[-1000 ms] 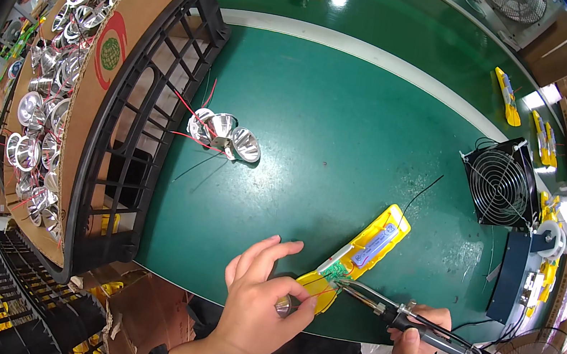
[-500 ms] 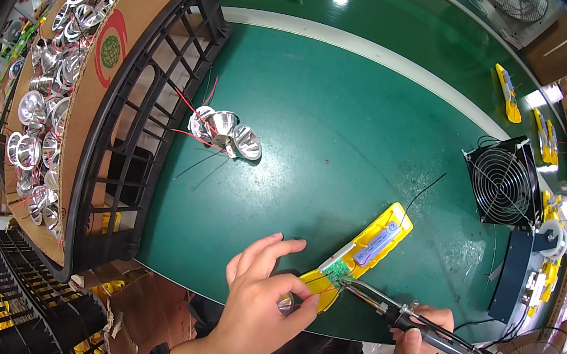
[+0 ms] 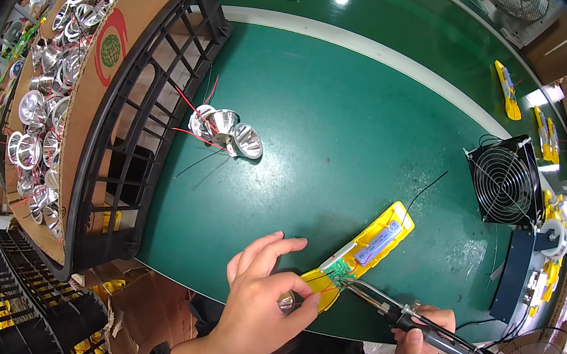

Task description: The person assembles flashlights on a production line by soldering wires to circuit boards inside the casing using a soldering iron, attaching reflectors, and placing the assembled units onto the conveyor belt.

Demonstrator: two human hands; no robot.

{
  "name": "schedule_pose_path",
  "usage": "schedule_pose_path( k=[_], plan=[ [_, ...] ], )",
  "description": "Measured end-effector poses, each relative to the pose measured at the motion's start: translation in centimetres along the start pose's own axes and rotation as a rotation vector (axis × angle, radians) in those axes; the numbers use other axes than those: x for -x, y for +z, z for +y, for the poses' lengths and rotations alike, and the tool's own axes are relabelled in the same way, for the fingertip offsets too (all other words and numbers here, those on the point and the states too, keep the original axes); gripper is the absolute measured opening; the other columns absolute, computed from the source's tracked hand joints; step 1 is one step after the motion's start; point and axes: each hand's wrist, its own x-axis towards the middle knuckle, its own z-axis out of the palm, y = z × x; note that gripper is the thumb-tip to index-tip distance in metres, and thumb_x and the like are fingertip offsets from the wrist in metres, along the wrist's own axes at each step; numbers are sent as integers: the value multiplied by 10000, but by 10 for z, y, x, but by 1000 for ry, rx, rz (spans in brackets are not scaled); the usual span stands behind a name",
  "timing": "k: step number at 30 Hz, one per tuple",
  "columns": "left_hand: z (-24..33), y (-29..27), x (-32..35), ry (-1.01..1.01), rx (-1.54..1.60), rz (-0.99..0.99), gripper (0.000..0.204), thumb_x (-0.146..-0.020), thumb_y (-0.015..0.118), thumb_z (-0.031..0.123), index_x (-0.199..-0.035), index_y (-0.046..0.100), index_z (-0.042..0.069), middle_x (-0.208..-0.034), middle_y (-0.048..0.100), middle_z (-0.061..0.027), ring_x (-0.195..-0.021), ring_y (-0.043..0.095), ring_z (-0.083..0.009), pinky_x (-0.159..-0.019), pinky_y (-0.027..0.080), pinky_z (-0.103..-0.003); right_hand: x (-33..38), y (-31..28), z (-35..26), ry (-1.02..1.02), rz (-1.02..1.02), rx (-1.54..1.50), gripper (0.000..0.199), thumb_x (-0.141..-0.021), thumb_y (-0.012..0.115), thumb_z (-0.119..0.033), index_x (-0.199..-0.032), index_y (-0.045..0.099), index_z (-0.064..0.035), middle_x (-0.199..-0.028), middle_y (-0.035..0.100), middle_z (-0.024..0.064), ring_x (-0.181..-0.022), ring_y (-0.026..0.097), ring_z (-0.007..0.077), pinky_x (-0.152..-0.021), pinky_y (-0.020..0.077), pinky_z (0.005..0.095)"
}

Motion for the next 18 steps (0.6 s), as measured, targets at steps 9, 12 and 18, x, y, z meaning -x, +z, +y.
schedule_pose_path(
  k=[9,12,18],
  plan=[
    [1,0,0,-12,-12,-1,57,-615,668,79,-633,614,83,-1134,495,-86,-1143,369,-306,-929,239,-402,0,1,0,-25,25,-11,286,-762,606,-236,-784,448,2,-509,510,64,-412,499,124,-407,411,218],
    [2,-1,-1,-21,-7,-11,54,-619,665,81,-636,614,83,-1139,492,-84,-1152,358,-303,-933,231,-404,1,0,0,-12,0,11,289,-763,606,-237,-783,447,4,-516,512,68,-411,497,122,-405,410,217],
    [2,-1,-1,-12,-3,-18,75,-626,673,94,-631,598,87,-1135,486,-85,-1146,360,-302,-915,228,-408,1,2,0,-1,19,-2,287,-761,608,-231,-781,446,4,-508,510,62,-409,495,118,-401,407,216]
  ],
)
